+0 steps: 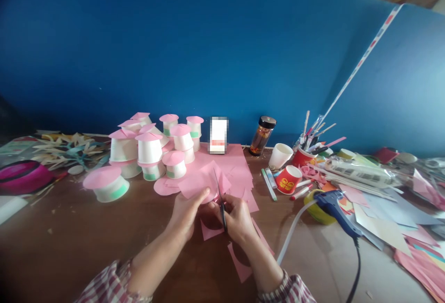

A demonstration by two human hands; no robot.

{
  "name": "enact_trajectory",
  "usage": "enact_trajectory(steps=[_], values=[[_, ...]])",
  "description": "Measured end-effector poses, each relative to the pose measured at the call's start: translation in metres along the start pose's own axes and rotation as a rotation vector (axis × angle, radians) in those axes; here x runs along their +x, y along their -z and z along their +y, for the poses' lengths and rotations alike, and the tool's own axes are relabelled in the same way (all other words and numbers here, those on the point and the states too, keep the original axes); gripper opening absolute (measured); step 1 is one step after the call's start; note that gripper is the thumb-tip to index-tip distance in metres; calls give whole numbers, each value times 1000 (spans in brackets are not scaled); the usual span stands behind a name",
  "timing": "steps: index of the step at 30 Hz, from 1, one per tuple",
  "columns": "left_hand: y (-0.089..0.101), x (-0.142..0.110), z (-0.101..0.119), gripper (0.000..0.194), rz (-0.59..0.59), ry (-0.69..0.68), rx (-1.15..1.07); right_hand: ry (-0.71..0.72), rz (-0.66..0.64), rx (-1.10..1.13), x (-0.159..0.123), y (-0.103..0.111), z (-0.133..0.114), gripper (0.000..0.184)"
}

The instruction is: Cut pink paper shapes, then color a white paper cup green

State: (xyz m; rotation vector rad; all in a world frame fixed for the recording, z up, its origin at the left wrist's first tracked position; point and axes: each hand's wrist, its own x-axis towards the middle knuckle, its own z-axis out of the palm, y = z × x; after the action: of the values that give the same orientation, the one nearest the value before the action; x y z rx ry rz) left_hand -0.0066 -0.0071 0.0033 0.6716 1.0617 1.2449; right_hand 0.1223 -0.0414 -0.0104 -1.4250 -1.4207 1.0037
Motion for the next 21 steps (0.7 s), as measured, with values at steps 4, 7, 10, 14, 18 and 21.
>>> enact_trajectory(steps=[4,7,10,14,18,21], values=[[0,-1,2,26,-8,-4,-20,12,9,-42,0,0,-1,29],[-1,-1,2,27,-26,6,-35,21,7,-43,0,0,-3,30],[-1,-2,2,31,-42,24,-66,12,15,-36,-1,0,-4,30],[-2,-3,1,35,-13,4,-75,10,21,-43,0,-2,-3,30],[-3,-2,-1,32,-7,16,-65,7,9,-9,0,-3,0,31],[-3,-1,-2,32,4,21,-57,-4,-5,40,0,-4,1,32]])
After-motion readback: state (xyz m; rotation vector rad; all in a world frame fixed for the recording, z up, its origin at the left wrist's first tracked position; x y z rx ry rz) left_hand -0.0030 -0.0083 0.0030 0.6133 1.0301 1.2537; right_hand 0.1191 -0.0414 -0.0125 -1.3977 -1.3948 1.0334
